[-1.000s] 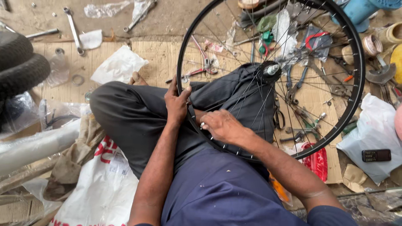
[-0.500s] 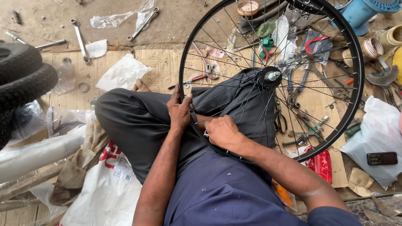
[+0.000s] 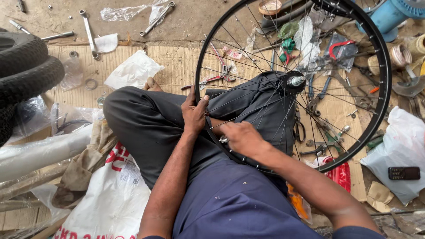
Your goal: The person sits on the floor and uses a spoke wrench to tighten the nipples on a bicycle wheel. They rotate the wheel and adjust multiple spokes to true the rim.
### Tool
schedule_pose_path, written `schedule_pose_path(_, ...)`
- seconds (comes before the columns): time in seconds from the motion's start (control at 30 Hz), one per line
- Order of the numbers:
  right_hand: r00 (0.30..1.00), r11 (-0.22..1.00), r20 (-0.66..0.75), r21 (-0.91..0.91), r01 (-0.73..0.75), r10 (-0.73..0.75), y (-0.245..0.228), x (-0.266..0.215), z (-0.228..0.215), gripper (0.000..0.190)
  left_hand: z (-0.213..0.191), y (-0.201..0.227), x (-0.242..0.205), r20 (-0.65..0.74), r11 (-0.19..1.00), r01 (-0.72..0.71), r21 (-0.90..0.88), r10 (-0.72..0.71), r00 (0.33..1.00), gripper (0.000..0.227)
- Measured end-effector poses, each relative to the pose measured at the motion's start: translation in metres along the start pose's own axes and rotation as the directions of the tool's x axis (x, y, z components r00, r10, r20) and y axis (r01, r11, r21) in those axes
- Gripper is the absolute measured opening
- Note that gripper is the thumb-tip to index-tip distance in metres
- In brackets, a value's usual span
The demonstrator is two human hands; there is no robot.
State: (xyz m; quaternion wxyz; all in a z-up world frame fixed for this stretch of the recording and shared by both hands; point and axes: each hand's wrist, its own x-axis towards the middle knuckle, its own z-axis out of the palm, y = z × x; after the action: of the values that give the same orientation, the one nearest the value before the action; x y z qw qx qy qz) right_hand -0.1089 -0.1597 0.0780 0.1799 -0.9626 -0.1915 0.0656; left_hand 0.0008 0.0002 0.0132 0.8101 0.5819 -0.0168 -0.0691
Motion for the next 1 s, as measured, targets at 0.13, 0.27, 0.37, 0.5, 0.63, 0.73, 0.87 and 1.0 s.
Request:
schedule_pose_path(0.13,0.907,0.943,0.342,-0.301,-0.143,0.247,-0.003,0.012,0.009,0.018,-0.003,-0.003,0.001,0.019,0.993,-0.090,0.071,0.089,0.996,0.053)
schedule_pose_path(0.27,0.965,0.993,0.260,0.111,-0.050,0.019,0.007,0.005,-0.022,0.048,-0.004,-0.007,0.003,0.009,0.995,-0.066,0.079,0.065,0.998,0.056)
schedule_pose_path(0.37,0.985,0.990,0.172,0.131,-0.054,0.031,-0.003,0.000,-0.032,0.054,-0.002,-0.007,0.003,0.037,0.999,-0.039,0.008,0.039,0.999,0.057)
schedule_pose_path(0.5,0.989,0.985,0.147,0.173,-0.015,-0.011,-0.007,0.004,-0.039,0.053,-0.003,-0.008,0.003,0.015,0.998,-0.056,-0.021,0.056,0.998,0.061)
schedule_pose_path(0.63,0.991,0.977,0.122,0.197,-0.081,0.057,-0.007,0.001,-0.030,0.050,-0.003,-0.007,0.004,0.006,1.000,0.000,0.029,-0.001,1.000,0.059)
schedule_pose_path(0.73,0.995,0.997,-0.095,0.078,0.025,-0.017,-0.012,-0.007,-0.019,0.033,-0.003,-0.009,0.003,0.018,0.996,-0.079,0.035,0.079,0.997,0.057)
schedule_pose_path(0.87,0.925,0.942,-0.248,0.103,0.321,-0.288,-0.006,-0.016,-0.030,0.024,-0.009,-0.008,0.005,0.006,0.998,-0.049,0.045,0.048,0.999,0.059)
schedule_pose_path(1.0,0.975,0.982,-0.142,0.059,0.182,-0.172,0.002,-0.015,-0.030,0.028,0.000,-0.012,0.006,0.011,1.000,-0.022,0.015,0.022,1.000,0.059)
